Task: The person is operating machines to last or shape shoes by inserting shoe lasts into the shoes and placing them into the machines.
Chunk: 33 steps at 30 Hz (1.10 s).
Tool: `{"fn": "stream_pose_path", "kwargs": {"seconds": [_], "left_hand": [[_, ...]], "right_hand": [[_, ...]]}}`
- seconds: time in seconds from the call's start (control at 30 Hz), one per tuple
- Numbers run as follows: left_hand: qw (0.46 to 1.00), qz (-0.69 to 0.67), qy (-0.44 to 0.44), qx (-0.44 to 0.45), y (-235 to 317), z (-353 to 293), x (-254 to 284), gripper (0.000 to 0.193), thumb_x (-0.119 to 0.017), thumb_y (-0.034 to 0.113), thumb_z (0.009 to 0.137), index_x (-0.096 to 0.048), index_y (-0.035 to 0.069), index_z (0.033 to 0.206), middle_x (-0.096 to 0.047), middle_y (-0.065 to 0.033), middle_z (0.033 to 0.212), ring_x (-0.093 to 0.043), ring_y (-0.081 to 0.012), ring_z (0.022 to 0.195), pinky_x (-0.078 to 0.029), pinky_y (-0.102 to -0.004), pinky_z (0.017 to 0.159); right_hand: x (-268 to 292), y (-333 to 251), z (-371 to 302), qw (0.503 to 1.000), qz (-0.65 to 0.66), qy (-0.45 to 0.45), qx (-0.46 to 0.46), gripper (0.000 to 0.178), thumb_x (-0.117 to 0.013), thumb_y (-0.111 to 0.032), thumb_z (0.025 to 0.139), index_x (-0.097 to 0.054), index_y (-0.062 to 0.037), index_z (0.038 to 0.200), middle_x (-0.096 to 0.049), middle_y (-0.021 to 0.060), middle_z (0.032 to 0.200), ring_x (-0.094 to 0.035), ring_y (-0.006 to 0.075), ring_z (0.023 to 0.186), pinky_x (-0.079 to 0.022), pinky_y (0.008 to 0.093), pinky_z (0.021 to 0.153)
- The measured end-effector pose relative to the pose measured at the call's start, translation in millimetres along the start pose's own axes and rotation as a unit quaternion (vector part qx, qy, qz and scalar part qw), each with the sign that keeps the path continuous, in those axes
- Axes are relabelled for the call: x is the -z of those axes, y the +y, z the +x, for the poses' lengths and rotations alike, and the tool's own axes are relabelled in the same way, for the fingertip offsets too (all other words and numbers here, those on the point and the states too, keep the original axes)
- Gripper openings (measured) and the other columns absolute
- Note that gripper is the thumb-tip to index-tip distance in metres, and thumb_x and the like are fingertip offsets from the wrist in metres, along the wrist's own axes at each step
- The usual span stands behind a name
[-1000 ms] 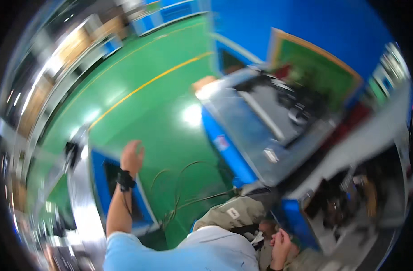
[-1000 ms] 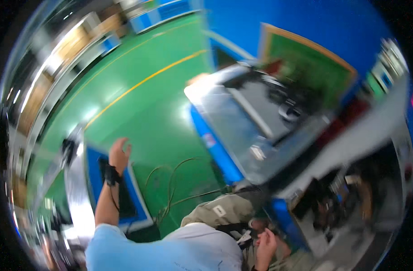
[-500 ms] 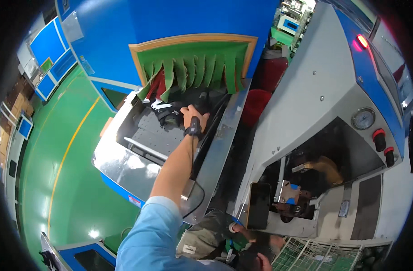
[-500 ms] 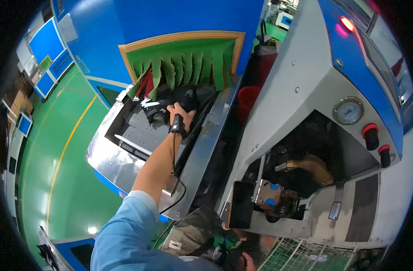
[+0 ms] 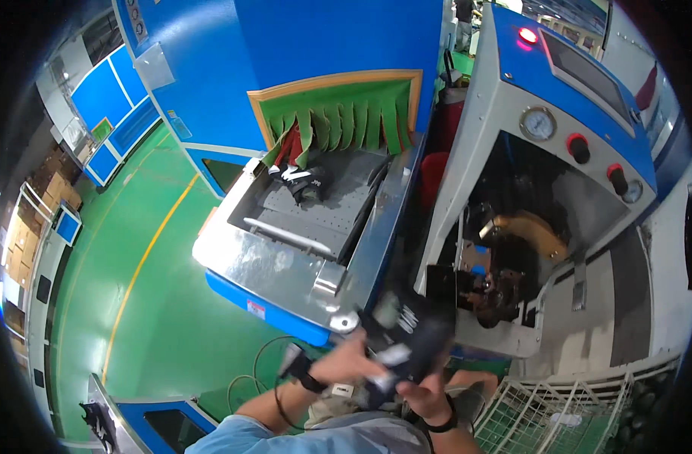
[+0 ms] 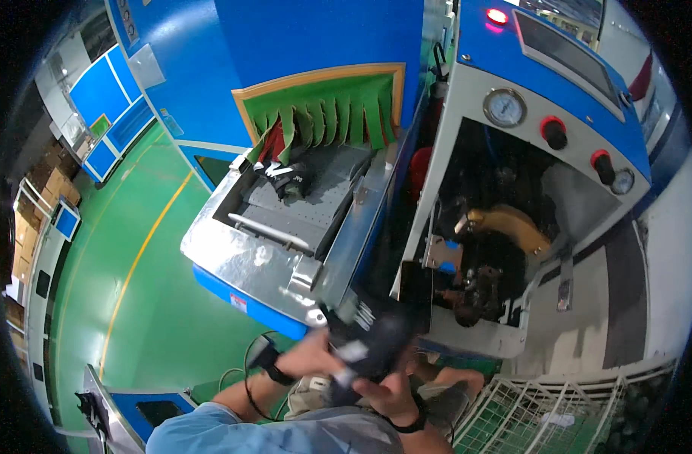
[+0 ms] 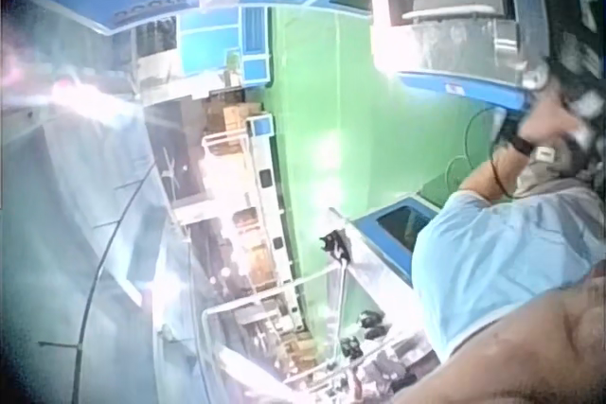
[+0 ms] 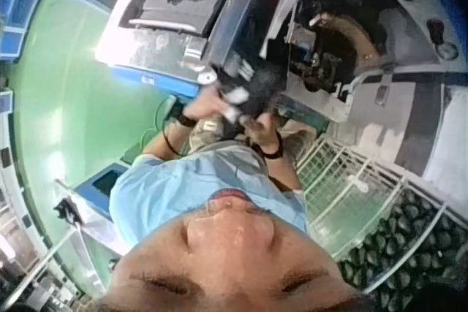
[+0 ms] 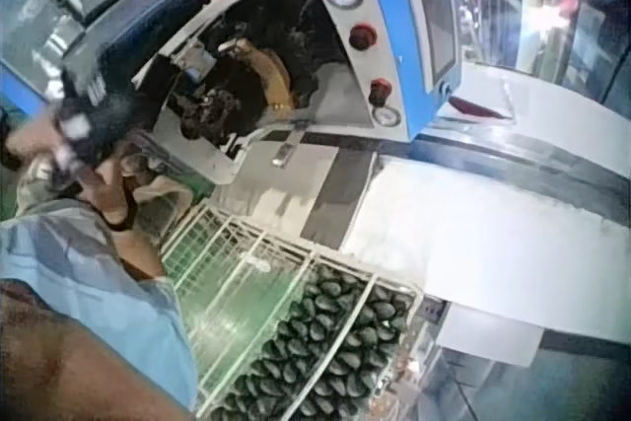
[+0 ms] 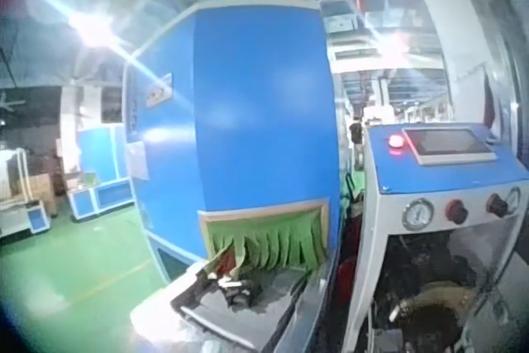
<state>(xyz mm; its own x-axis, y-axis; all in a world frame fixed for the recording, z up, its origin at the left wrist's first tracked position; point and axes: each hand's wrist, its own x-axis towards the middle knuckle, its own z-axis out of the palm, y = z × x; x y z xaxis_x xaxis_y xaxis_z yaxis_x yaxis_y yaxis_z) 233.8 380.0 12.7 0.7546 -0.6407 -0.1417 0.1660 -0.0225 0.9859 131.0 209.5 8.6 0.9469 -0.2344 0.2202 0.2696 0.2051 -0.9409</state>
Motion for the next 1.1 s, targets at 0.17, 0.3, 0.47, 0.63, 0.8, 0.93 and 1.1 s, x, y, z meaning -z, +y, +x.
{"fn": "stream_pose_path", "kwargs": {"seconds": [0.17,0.3,0.47,0.63,0.8,0.93,1.1], "left_hand": [[0.969,-0.234,0.011,0.074,-13,-11,-84,0.059,-0.073,0.036,0.091,-0.055,-0.005,0.13,-0.067,-0.0111,0.118,-0.062,-0.0208,0.108,-0.048,-0.0338,0.098],[0.972,0.186,0.027,0.139,-20,0,-113,0.044,-0.065,0.035,0.092,-0.061,-0.006,0.108,-0.066,-0.0257,0.106,-0.067,-0.0346,0.098,-0.053,-0.0378,0.084],[0.911,0.35,-0.014,-0.218,-43,-3,-147,0.017,-0.056,0.015,0.089,-0.059,0.0,0.082,-0.058,-0.0211,0.081,-0.058,-0.0447,0.08,-0.048,-0.0512,0.073],[0.972,0.012,0.014,-0.234,3,-10,-161,0.023,-0.049,0.015,0.099,-0.058,-0.002,0.085,-0.057,-0.0184,0.082,-0.062,-0.0379,0.075,-0.048,-0.0459,0.067],[0.978,0.081,-0.091,-0.172,12,18,-118,0.04,-0.044,0.027,0.106,-0.058,-0.004,0.086,-0.059,-0.0133,0.076,-0.057,-0.0219,0.069,-0.046,-0.0352,0.066],[0.977,0.151,-0.098,-0.111,6,21,-110,0.036,-0.056,0.027,0.1,-0.06,-0.004,0.083,-0.056,-0.0156,0.071,-0.056,-0.0285,0.063,-0.046,-0.0382,0.062],[0.963,0.202,-0.155,-0.089,-41,21,-106,0.032,-0.06,0.028,0.096,-0.066,-0.002,0.085,-0.065,-0.0217,0.08,-0.064,-0.0395,0.073,-0.049,-0.0461,0.064]], "right_hand": [[25,-15,-37,0.997,-0.023,0.072,-0.01,0.106,-0.074,-0.021,0.08,-0.005,0.0005,0.159,-0.032,0.0188,0.152,-0.039,0.0297,0.136,-0.029,0.0407,0.115],[39,-17,-72,0.965,-0.166,0.196,0.054,0.102,-0.075,-0.022,0.079,-0.014,0.0023,0.158,-0.038,0.0192,0.149,-0.043,0.0318,0.134,-0.036,0.043,0.112],[88,-44,-95,0.941,-0.266,0.208,0.008,0.084,-0.072,-0.021,0.071,-0.043,0.0054,0.145,-0.055,0.0169,0.132,-0.055,0.0292,0.12,-0.043,0.0383,0.104],[124,-37,-103,0.893,0.366,0.248,-0.08,0.07,-0.057,-0.022,0.08,-0.045,-0.0013,0.146,-0.058,0.0146,0.133,-0.058,0.0256,0.121,-0.045,0.0379,0.106],[136,-122,-36,0.977,-0.034,0.211,0.015,0.079,-0.071,-0.014,0.082,-0.038,0.0001,0.152,-0.054,0.0159,0.141,-0.055,0.0233,0.126,-0.042,0.0345,0.108],[131,-174,33,0.923,-0.359,0.131,0.036,0.079,-0.073,-0.013,0.084,-0.037,0.0029,0.152,-0.059,0.0161,0.135,-0.056,0.0183,0.121,-0.044,0.0319,0.103],[129,-190,111,0.875,-0.465,0.132,-0.006,0.075,-0.075,-0.017,0.082,-0.044,0.0024,0.147,-0.068,0.0201,0.119,-0.065,0.0208,0.109,-0.049,0.0321,0.095]]}}
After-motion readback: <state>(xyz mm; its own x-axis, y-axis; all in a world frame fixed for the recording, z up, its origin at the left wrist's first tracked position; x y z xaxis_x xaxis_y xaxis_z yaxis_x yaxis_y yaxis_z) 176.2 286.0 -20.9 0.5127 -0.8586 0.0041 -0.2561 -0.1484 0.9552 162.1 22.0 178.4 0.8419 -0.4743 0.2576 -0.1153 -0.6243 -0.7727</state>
